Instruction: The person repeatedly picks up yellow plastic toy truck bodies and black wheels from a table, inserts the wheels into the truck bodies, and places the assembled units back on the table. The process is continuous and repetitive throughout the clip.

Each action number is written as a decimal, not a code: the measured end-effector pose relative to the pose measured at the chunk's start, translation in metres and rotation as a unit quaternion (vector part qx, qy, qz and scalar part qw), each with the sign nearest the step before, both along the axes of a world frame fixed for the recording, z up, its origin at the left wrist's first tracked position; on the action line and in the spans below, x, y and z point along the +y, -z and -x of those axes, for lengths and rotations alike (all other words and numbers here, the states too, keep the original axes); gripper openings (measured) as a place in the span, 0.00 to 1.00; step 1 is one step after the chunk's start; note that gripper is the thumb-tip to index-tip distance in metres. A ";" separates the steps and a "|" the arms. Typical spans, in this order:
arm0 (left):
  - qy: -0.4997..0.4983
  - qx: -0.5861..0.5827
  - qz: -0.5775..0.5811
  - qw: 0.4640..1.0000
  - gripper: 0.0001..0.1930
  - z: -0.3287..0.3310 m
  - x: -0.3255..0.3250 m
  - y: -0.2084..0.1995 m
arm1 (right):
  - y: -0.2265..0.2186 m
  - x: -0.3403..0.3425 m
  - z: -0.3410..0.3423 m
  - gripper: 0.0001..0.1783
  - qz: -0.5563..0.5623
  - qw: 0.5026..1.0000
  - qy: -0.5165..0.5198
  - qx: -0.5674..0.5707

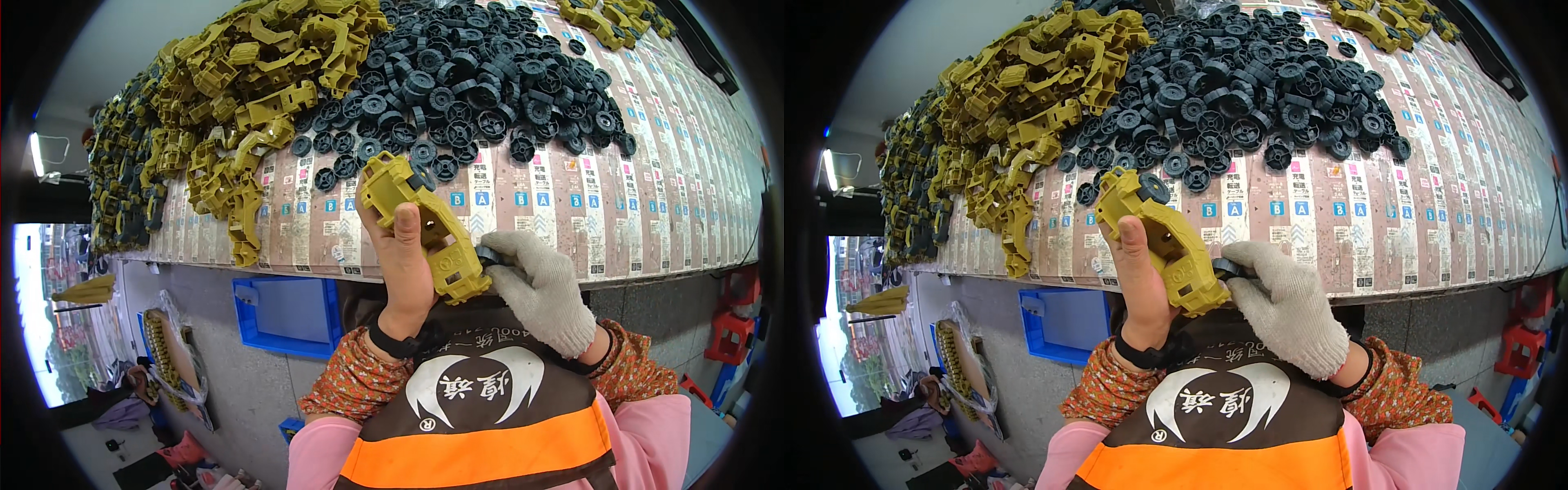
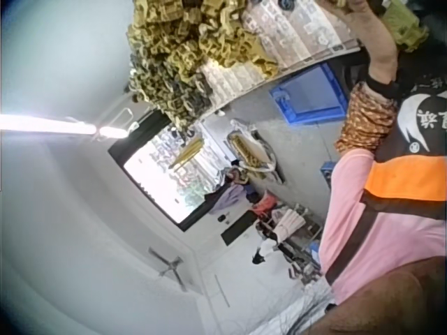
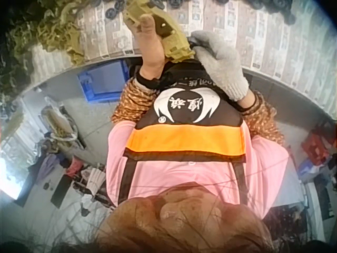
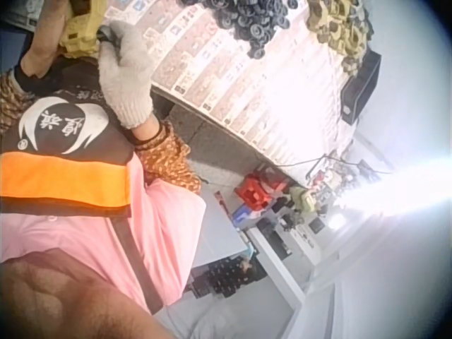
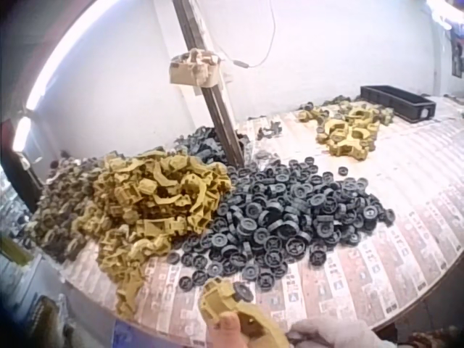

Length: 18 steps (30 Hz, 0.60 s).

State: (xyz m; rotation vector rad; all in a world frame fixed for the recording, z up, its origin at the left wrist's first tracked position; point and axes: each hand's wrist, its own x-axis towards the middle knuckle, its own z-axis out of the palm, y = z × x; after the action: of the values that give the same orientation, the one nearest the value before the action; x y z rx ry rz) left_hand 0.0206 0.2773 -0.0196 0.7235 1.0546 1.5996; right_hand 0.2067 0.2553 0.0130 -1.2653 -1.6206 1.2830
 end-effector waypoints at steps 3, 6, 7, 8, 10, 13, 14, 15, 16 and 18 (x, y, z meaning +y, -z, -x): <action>0.015 -0.009 -0.002 1.000 0.42 0.000 -0.004 -0.006 | 0.002 0.003 -0.002 0.19 0.047 0.999 0.008 0.018; 0.009 0.004 -0.001 1.000 0.44 -0.001 -0.005 -0.005 | 0.002 0.003 -0.004 0.20 0.044 0.999 -0.002 0.009; 0.001 0.013 -0.005 1.000 0.44 -0.001 -0.004 -0.004 | 0.002 0.002 -0.003 0.20 0.027 1.000 -0.002 0.001; -0.001 0.021 -0.018 1.000 0.45 0.000 -0.004 -0.001 | 0.001 0.001 -0.003 0.20 0.010 1.000 -0.002 -0.007; -0.007 0.039 -0.044 0.998 0.46 0.002 -0.004 0.008 | 0.002 -0.004 -0.002 0.20 -0.053 0.998 -0.012 -0.032; -0.038 0.040 -0.067 0.996 0.48 -0.003 -0.005 0.007 | -0.003 -0.007 -0.001 0.21 -0.088 0.994 -0.032 -0.054; -0.041 0.045 -0.077 0.995 0.48 -0.005 -0.005 0.005 | -0.005 -0.007 -0.001 0.22 -0.091 0.993 -0.039 -0.059; -0.043 0.049 -0.087 0.994 0.48 -0.007 -0.007 0.003 | -0.004 -0.008 -0.002 0.23 -0.066 0.996 -0.042 -0.042; -0.052 0.058 -0.093 0.993 0.49 -0.009 -0.006 0.003 | -0.002 -0.007 -0.002 0.23 -0.045 0.998 -0.044 -0.025; -0.069 0.076 -0.102 0.989 0.51 -0.012 -0.008 0.003 | -0.005 -0.009 -0.003 0.25 -0.014 0.999 -0.046 -0.018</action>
State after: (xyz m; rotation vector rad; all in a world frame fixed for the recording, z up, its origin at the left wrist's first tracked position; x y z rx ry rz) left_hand 0.0331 0.2693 -0.0223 0.9396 1.0785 1.8128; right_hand 0.2098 0.2468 0.0178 -1.2158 -1.7355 1.2948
